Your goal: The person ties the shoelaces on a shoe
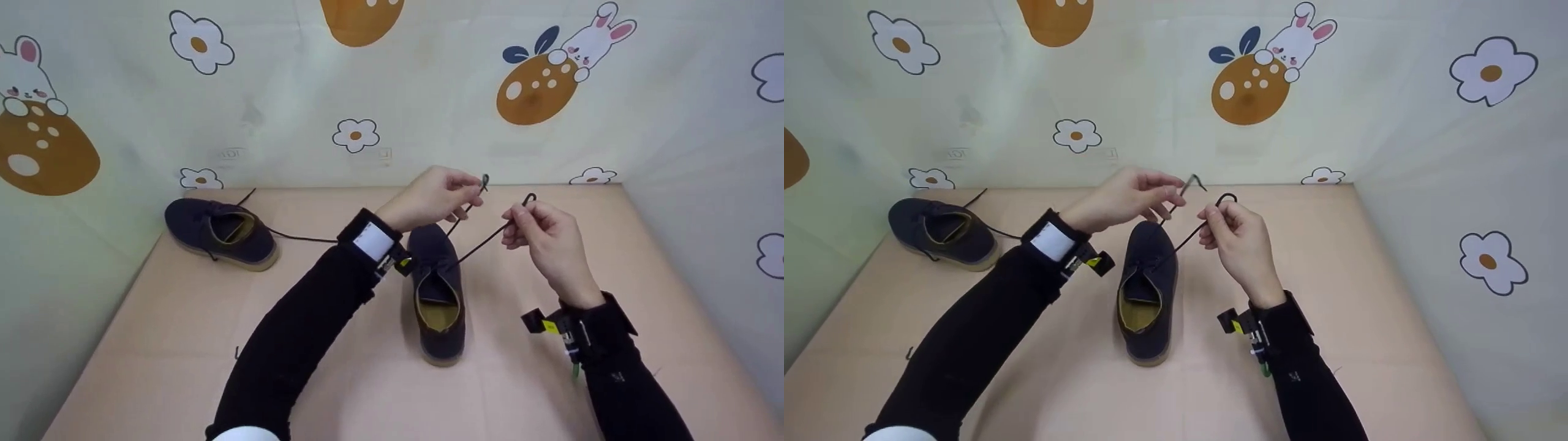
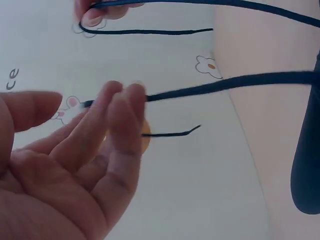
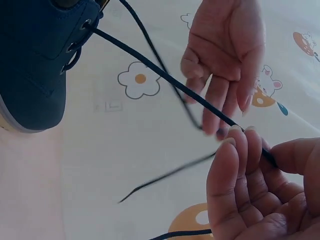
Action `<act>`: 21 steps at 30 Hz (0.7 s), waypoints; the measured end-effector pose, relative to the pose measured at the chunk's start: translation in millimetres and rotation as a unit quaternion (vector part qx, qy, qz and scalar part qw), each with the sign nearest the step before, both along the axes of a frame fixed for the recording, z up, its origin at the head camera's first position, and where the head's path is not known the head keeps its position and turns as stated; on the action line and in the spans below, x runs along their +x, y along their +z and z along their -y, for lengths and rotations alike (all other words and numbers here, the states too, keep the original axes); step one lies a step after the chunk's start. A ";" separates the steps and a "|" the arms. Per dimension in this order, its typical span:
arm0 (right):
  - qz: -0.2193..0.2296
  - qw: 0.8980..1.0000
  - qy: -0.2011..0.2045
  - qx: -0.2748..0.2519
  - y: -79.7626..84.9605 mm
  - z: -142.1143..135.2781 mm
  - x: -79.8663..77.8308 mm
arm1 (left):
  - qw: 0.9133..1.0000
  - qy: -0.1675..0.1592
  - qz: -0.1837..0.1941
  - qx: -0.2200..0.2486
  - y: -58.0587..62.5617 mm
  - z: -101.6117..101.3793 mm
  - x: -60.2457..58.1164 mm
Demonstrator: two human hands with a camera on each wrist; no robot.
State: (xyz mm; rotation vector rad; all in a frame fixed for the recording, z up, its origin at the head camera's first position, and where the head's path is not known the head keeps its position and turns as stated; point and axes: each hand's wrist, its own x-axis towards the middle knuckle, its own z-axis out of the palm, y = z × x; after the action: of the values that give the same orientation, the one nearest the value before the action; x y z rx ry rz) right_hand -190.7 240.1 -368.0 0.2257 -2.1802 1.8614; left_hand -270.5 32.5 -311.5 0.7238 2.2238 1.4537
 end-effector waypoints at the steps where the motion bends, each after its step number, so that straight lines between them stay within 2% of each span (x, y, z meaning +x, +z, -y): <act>1: 0.004 1.000 0.003 0.004 -0.4 -0.6 -0.6 | 1.000 -0.009 -0.008 -0.017 -3.1 -1.0 0.0; 4: 0.019 1.000 0.016 0.015 -1.6 -3.7 -2.6 | 0.999 -0.005 -0.030 -0.036 -12.5 7.0 1.0; 9: 0.051 0.995 0.037 0.075 0.2 -10.0 -4.9 | 0.998 0.049 -0.045 -0.009 -27.7 44.1 8.5; 15: 0.086 0.982 0.063 0.154 1.8 -17.7 -6.6 | 0.995 0.084 -0.045 0.012 -46.0 84.7 20.3; 21: 0.116 0.967 0.095 0.207 2.0 -7.3 -14.9 | 0.994 0.099 -0.029 0.030 -54.5 102.4 21.4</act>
State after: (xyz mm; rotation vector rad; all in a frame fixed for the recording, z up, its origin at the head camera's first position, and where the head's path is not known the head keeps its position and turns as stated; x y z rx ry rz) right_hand -205.6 247.4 -366.0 0.3188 -2.7885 1.5651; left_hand -249.1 -69.9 -366.0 0.5836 2.3631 1.6174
